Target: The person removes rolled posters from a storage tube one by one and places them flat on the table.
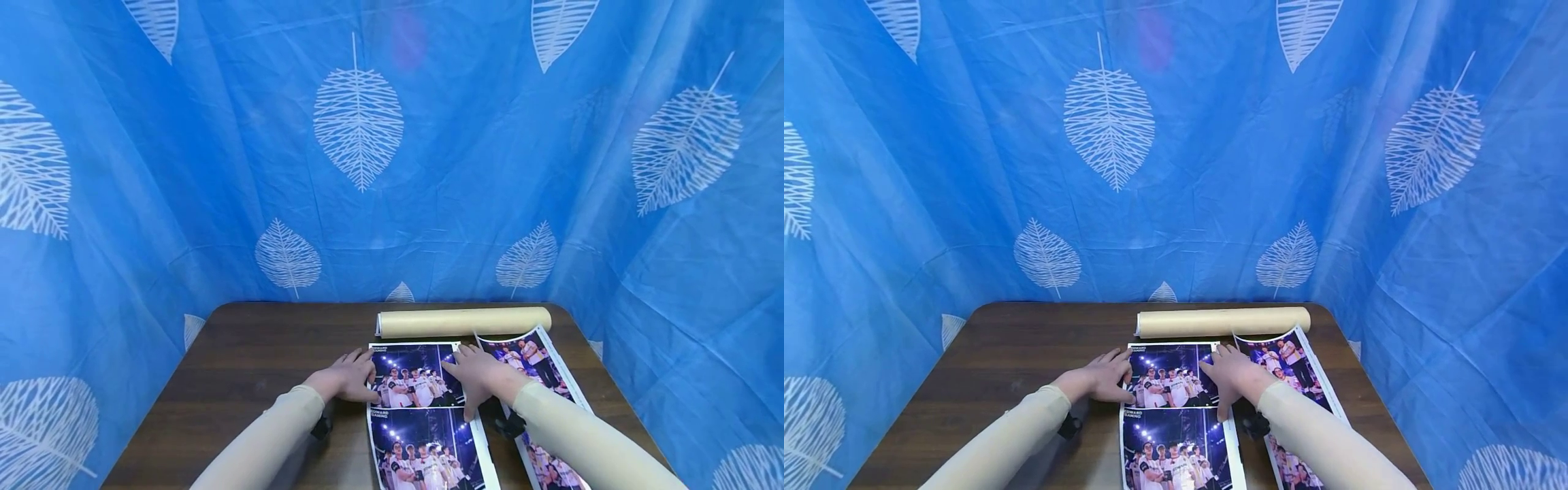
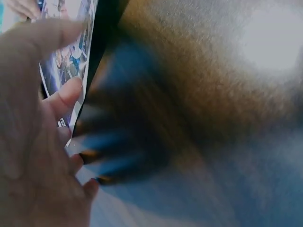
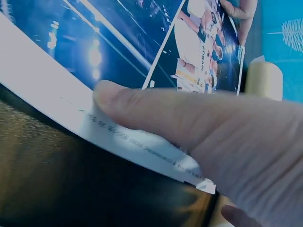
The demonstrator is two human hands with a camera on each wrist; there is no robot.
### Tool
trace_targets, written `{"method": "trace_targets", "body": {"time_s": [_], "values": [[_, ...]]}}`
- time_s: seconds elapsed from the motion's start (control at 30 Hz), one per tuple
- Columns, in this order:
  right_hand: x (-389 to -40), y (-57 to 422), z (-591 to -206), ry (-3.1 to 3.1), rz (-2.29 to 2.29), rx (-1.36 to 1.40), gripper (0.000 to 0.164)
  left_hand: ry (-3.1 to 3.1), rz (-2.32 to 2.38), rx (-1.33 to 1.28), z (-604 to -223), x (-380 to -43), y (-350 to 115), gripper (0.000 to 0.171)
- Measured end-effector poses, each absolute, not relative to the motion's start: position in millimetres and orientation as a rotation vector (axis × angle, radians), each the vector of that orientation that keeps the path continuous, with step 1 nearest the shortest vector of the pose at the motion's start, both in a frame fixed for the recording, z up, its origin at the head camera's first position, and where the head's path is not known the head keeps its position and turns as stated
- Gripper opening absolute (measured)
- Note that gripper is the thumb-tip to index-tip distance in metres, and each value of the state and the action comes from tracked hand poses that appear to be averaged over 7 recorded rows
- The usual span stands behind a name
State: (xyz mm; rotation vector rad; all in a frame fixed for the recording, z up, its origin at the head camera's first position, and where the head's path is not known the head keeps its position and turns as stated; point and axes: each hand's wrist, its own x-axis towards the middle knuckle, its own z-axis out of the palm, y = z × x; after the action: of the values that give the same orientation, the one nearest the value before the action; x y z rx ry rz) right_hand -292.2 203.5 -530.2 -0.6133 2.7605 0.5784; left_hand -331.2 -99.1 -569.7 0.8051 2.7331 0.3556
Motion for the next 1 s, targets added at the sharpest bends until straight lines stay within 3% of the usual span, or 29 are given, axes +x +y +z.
{"method": "trace_targets", "body": {"time_s": [0.13, 0.53, 0.77, 1.0], "values": [[-287.8, 209.1, -534.0, 2.786, 0.384, -0.626, 0.100, 2.747, 0.507, 0.846, -567.5, -334.9, -102.8, 0.026], [-295.0, 202.3, -495.4, 2.968, 0.088, -1.007, 0.050, 2.772, 1.149, 0.893, -540.2, -352.7, -106.6, 0.031], [-315.5, 178.9, -475.0, 3.080, 0.072, -1.056, 0.048, 2.766, 1.445, 0.625, -527.8, -363.9, -109.5, 0.030], [-349.8, 150.0, -479.2, 3.139, 0.045, -0.918, 0.055, 2.675, 1.549, 0.429, -524.4, -375.9, -111.5, 0.035]]}}
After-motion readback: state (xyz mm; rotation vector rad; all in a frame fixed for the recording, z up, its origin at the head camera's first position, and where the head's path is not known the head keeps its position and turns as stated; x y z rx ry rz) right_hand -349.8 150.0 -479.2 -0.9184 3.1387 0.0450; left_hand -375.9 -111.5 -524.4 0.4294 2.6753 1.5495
